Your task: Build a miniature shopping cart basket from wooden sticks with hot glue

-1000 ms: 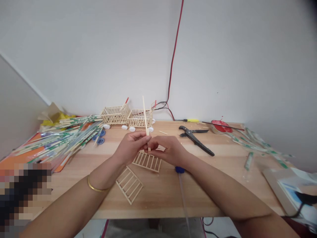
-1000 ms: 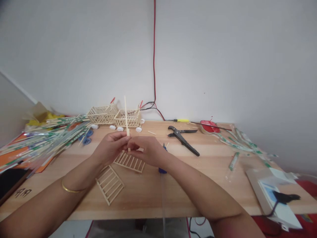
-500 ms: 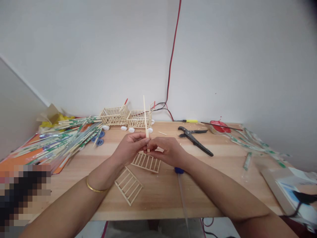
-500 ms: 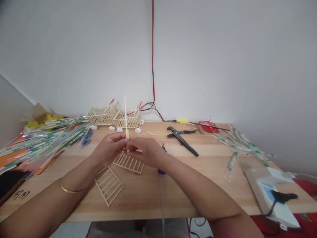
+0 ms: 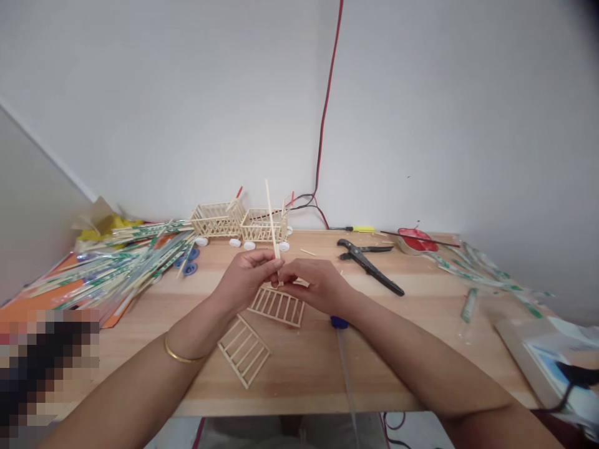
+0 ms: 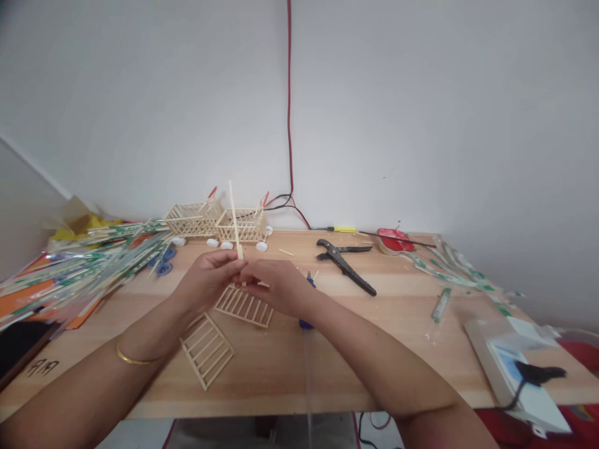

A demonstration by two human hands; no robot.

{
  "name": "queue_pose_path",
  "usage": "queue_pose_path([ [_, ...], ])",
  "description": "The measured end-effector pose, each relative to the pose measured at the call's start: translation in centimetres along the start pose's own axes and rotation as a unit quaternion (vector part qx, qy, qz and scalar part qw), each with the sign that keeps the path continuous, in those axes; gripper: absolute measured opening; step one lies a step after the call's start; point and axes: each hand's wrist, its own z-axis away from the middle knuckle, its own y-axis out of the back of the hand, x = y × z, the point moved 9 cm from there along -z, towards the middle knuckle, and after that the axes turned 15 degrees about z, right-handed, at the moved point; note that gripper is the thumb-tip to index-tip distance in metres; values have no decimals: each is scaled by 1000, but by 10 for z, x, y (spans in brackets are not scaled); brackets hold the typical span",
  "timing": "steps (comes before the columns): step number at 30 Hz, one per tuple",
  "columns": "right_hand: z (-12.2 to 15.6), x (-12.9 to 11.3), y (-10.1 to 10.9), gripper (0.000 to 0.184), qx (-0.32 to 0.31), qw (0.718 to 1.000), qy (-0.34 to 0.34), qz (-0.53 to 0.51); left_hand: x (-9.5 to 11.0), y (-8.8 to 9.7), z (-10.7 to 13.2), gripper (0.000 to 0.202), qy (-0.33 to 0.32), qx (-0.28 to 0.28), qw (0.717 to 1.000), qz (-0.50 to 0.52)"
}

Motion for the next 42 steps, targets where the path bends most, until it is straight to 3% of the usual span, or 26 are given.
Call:
queue_pose_path([
  [6, 0, 2, 4, 25, -47, 997, 35, -54, 6, 8, -3, 17, -27, 23, 999, -28],
  [9, 0, 23, 19, 12, 14, 995, -66, -68, 10, 5, -1, 18, -45, 6, 993, -113],
  [11, 1, 36, 21, 16, 31, 986, -137, -91, 11, -1, 2, 22, -52, -12, 981, -187],
  [17, 5, 46, -2, 24, -18, 942, -218, -254, 5, -15, 7, 19, -41, -53, 963, -260],
  [27, 8, 50, -5, 27, -24, 935, -265, -236, -14, -16, 7, 17, 25, -46, 983, -176],
  [37, 11, 58, -9, 22, -9, 933, -284, -224, -39, -14, 14, 25, 115, 1, 993, -2],
  [40, 11, 56, -10, 23, -19, 942, -257, -216, -39, -12, 15, 26, 128, 21, 991, 17],
  [42, 9, 49, -8, 36, -35, 960, -207, -183, -36, -9, 13, 25, 127, 38, 990, 39],
])
